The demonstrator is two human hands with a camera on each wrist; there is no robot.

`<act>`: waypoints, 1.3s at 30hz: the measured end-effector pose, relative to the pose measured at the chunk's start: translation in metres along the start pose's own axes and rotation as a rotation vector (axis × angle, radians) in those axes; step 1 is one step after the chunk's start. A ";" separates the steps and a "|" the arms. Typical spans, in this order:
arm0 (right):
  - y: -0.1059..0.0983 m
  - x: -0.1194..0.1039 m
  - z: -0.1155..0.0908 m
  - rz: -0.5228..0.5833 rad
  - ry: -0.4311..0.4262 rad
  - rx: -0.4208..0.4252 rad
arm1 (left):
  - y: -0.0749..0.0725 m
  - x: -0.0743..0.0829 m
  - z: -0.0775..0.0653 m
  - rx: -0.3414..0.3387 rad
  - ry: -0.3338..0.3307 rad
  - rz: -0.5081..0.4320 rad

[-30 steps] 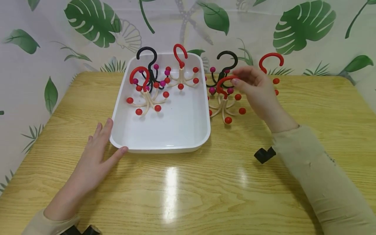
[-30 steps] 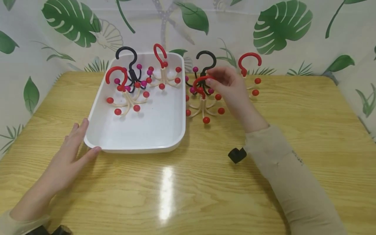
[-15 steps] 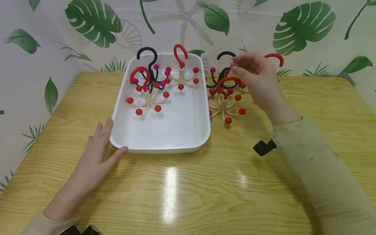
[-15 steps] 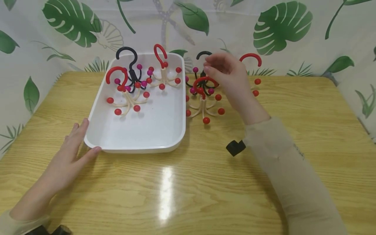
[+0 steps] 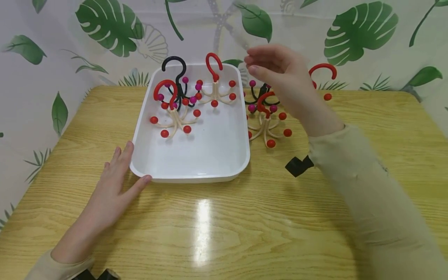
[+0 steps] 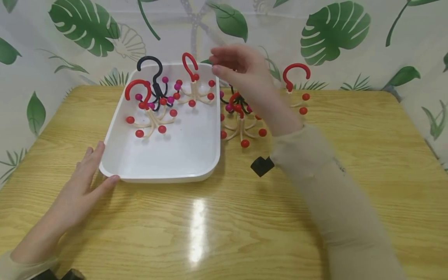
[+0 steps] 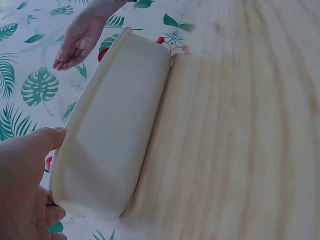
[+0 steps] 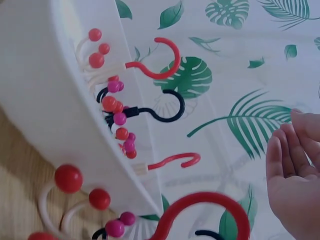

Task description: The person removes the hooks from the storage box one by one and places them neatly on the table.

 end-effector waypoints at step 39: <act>0.152 0.055 0.053 -0.135 0.221 -0.376 | -0.001 0.004 0.000 0.012 0.024 -0.023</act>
Point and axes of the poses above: each hand's wrist, its own z-axis towards the middle knuckle, its own y-axis out of the palm, x = y × z, the point moved 9 cm from there along z, towards the middle knuckle, and after that the axes turned 1 degree about z, right-handed, at the moved point
